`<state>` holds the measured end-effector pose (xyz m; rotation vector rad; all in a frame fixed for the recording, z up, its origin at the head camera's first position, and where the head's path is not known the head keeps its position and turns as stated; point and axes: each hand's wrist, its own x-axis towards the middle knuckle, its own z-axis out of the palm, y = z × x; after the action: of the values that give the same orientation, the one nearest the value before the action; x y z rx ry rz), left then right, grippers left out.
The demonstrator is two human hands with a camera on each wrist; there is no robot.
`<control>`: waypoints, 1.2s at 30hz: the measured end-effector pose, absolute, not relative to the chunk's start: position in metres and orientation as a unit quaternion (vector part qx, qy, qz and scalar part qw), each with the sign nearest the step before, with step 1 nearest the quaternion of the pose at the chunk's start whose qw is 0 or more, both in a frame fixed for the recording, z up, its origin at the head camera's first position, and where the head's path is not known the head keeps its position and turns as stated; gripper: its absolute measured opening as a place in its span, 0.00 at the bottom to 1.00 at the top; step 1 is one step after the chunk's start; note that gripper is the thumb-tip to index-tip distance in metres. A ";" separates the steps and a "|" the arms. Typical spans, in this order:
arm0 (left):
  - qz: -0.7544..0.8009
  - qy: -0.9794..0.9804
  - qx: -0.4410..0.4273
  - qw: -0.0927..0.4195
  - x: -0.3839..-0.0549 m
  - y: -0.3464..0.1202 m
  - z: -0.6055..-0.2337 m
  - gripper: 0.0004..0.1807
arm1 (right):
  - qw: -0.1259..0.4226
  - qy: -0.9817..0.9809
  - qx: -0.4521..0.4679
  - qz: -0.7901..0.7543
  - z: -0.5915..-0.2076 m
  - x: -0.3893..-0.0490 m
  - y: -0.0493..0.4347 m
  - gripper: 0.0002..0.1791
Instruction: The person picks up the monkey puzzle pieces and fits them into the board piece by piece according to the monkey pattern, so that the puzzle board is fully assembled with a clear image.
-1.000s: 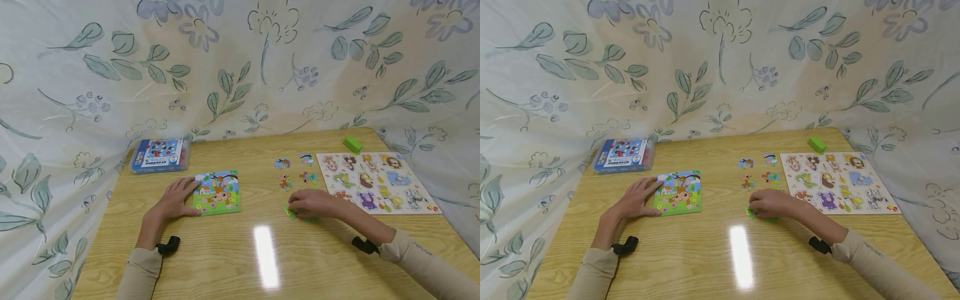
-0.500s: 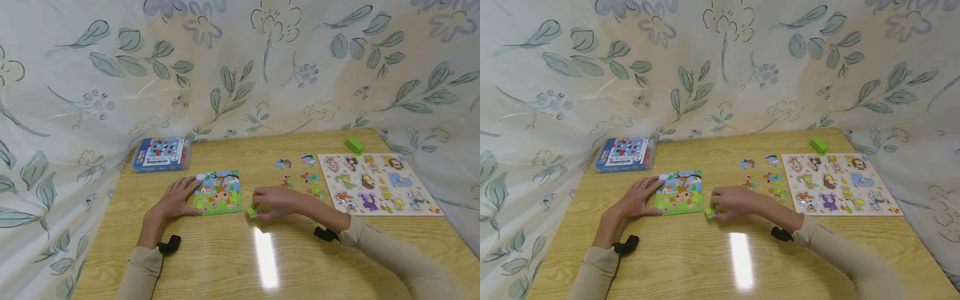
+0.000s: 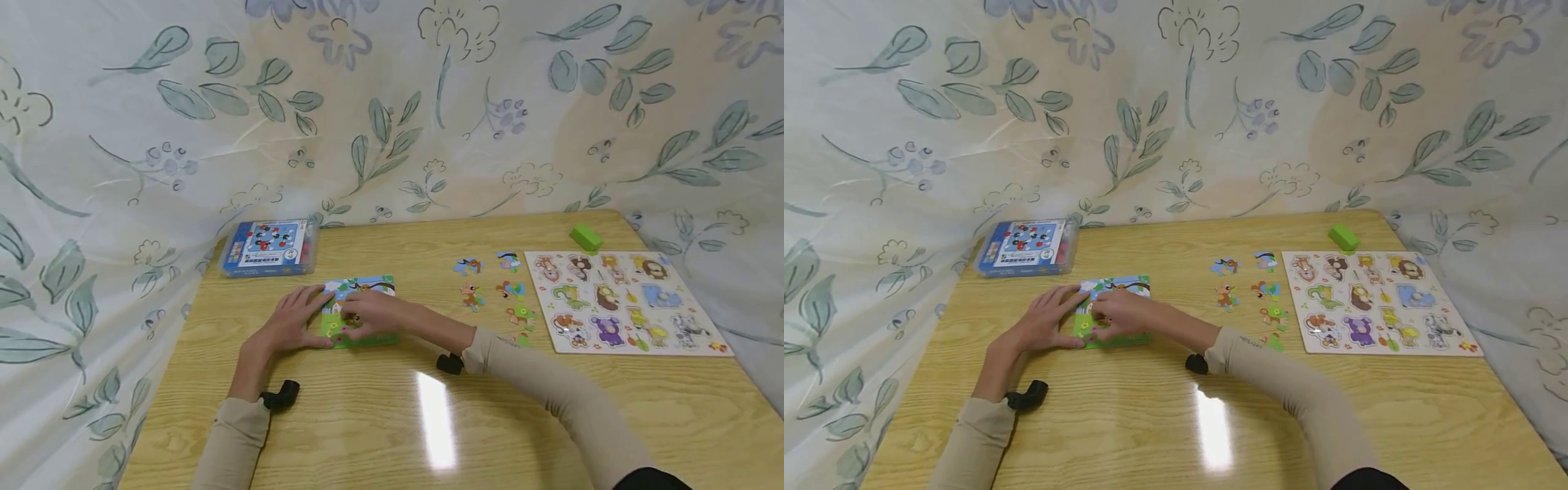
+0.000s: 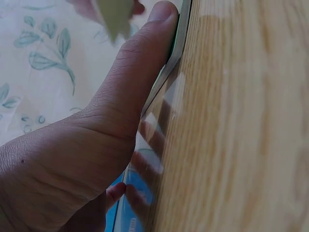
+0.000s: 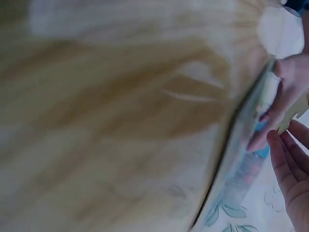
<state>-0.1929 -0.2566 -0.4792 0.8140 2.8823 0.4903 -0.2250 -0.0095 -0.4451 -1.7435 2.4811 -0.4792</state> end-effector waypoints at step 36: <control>0.146 0.945 0.282 0.072 -0.196 -0.259 -0.475 0.62 | 0.031 0.775 -0.630 -0.031 -0.446 -0.229 -0.031 0.17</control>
<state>-0.1958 -0.2585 -0.4752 0.8489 2.8423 0.4374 -0.2293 -0.0309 -0.4457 -1.9400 2.3887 -0.0967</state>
